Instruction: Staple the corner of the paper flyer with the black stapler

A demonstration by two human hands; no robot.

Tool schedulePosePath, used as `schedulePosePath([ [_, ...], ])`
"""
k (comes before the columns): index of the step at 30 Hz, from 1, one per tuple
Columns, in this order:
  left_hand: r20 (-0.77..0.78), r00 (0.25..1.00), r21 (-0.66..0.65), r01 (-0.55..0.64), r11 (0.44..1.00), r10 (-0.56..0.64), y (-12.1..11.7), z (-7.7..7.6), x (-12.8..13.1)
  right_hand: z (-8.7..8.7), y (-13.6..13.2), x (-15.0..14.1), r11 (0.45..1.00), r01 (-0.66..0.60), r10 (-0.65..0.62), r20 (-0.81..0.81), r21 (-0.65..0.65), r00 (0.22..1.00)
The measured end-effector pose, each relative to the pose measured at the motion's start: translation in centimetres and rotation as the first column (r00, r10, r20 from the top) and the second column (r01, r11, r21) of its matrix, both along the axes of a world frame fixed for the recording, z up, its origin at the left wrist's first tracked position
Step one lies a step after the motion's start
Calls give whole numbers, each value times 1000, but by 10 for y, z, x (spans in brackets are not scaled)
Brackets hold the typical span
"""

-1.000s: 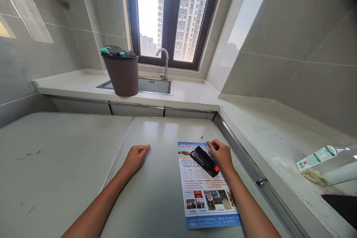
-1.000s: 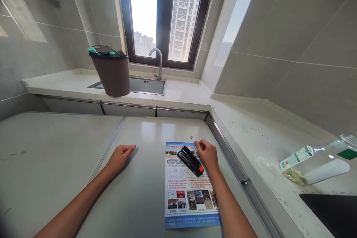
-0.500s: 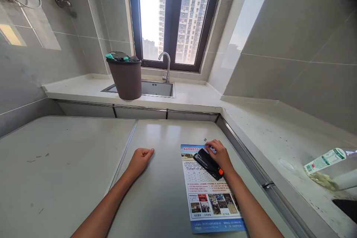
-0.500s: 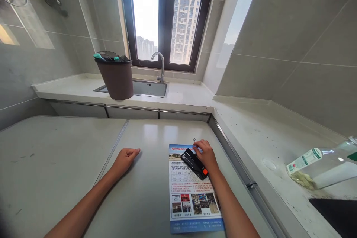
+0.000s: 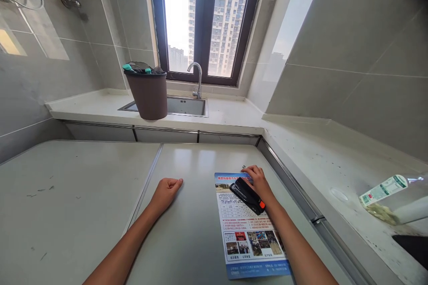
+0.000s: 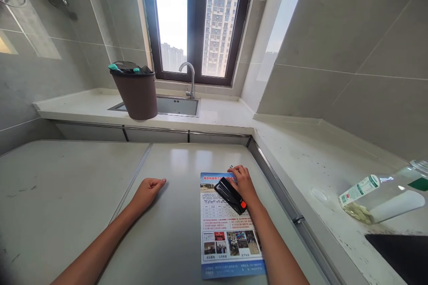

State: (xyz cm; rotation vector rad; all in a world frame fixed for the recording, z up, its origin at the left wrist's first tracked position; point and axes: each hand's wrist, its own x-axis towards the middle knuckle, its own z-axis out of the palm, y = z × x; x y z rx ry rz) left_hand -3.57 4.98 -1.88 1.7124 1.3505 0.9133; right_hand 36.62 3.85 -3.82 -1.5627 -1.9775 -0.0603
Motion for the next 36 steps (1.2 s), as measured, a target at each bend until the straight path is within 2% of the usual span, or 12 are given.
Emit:
schedulePosePath([
  [21,6,1000,-17,7,1000,-7,-4,7,1,-15,6,9,994,99,-99,-3,55,995],
  [27,60,998,-24,-2,1000,3,-4,8,2,-26,14,13,1000,-11,11,-39,0,999],
  [31,118,993,-33,-12,999,15,-3,8,1,-33,17,13,997,-38,36,-27,-73,999],
  [36,285,953,-70,-88,994,104,-1,9,-2,-28,17,2,983,-65,58,-46,-172,997],
])
